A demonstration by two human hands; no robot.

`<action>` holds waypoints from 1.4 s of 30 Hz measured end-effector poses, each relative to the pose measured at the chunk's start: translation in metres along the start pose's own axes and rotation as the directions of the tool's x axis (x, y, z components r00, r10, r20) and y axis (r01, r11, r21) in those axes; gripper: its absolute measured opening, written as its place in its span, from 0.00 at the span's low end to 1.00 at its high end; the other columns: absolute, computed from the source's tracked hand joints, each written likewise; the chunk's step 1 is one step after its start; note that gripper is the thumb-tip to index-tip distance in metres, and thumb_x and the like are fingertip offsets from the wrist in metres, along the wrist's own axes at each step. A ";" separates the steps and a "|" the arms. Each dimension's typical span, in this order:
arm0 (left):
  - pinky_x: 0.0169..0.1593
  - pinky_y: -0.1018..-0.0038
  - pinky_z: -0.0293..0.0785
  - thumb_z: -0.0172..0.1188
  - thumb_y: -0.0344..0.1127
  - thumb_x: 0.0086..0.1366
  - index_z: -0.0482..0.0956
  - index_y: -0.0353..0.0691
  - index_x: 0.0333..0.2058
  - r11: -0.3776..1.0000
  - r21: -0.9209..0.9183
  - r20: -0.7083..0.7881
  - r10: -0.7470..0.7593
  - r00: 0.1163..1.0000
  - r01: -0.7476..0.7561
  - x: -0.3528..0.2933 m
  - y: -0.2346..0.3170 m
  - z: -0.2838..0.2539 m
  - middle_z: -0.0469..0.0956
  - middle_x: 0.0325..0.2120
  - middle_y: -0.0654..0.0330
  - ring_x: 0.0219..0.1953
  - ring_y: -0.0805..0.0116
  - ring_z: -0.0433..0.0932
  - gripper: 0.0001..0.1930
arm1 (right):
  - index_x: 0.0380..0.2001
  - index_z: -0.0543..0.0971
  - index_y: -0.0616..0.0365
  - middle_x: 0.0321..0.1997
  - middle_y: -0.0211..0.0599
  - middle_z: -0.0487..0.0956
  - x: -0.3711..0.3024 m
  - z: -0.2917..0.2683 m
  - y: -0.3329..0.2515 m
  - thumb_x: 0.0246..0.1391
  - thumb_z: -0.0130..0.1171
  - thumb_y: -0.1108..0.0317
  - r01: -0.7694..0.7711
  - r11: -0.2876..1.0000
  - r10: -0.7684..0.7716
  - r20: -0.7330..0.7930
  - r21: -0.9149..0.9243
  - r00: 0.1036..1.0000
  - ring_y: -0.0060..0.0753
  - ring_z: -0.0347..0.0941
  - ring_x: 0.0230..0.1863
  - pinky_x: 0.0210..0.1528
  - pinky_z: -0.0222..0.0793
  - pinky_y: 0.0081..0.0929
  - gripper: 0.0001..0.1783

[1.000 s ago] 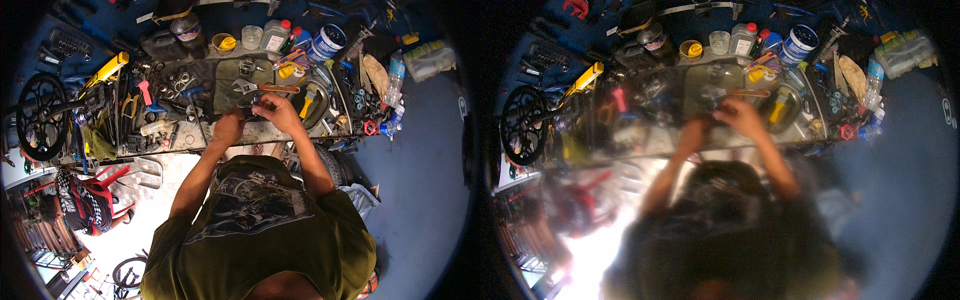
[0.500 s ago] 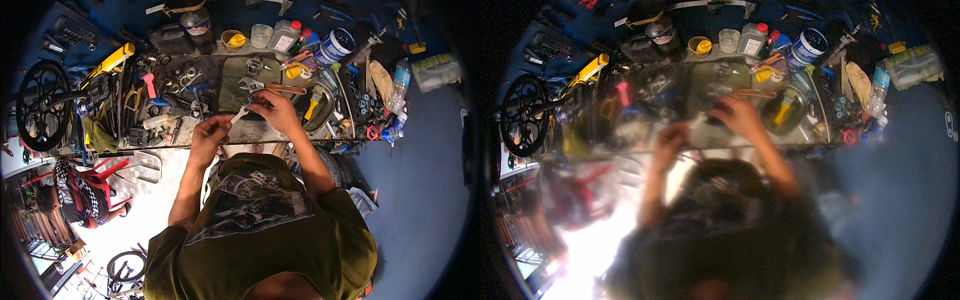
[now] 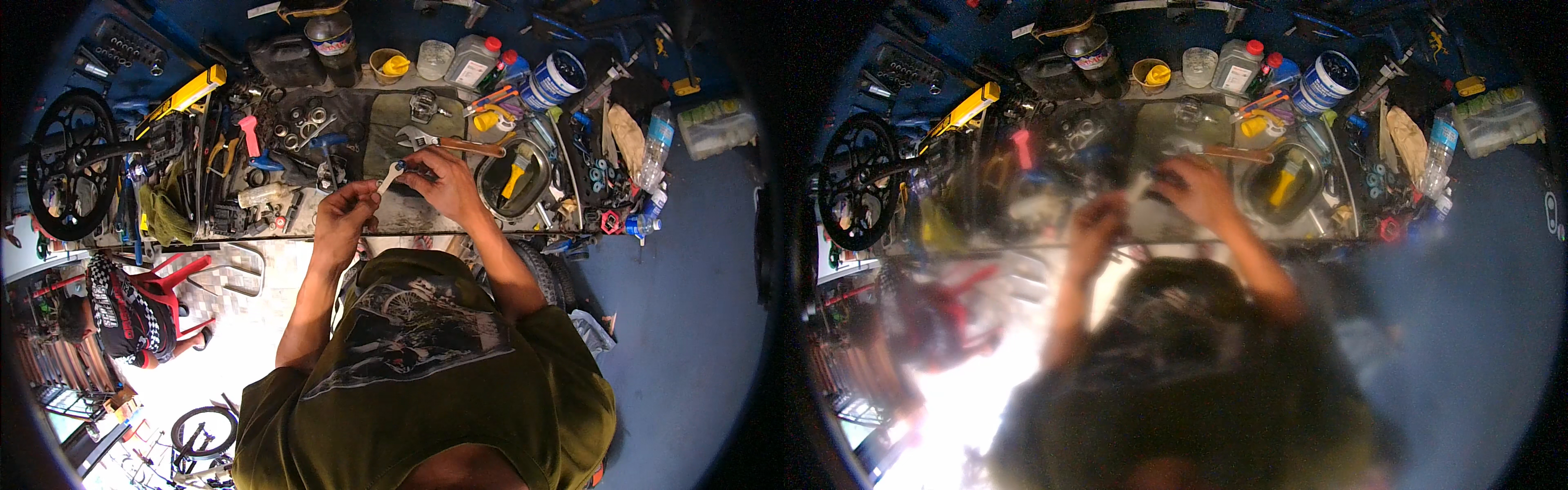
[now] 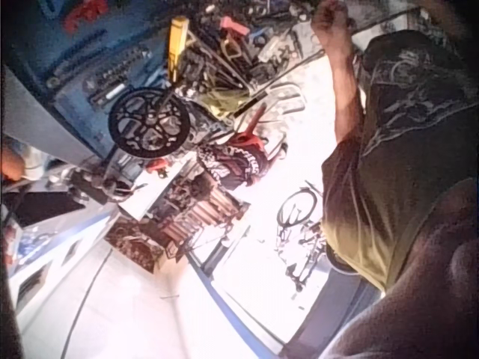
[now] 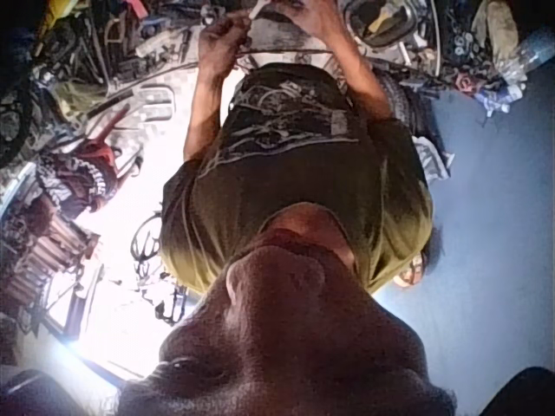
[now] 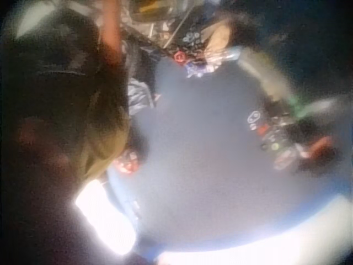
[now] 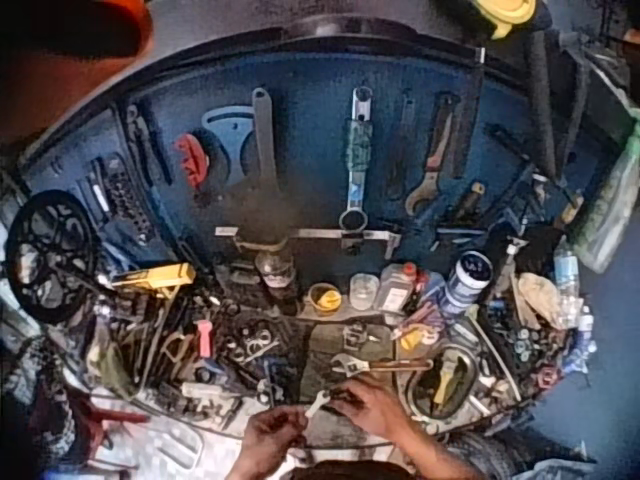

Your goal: The person assembles small mechanical components on a cluttered workbench. They use a screwdriver and adjustable wrench to tighten and fit parts together, handling the assembly with both hands throughout the clip.

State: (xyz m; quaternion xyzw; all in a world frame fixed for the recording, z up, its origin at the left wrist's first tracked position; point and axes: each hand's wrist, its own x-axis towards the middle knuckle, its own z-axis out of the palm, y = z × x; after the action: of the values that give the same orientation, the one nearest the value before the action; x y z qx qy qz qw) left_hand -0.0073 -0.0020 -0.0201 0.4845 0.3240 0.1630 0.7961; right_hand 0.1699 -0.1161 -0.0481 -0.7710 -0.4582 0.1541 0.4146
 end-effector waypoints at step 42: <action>0.28 0.79 0.66 0.56 0.33 0.63 0.78 0.33 0.37 0.786 0.514 0.134 0.321 0.937 -0.343 0.066 -0.111 -0.041 0.76 0.20 0.63 0.23 0.78 0.72 0.09 | 0.38 0.76 0.55 0.37 0.38 0.77 -0.017 0.072 0.063 0.44 0.68 0.66 0.111 0.989 -0.109 0.026 -0.100 0.994 0.46 0.73 0.42 0.45 0.67 0.40 0.17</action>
State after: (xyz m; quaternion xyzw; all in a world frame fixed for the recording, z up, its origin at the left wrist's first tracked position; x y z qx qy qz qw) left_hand 0.0073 0.0105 -0.1539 0.7376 0.2503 0.1949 0.5962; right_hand 0.1533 -0.1092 -0.1434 -0.7631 -0.5114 0.1156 0.3779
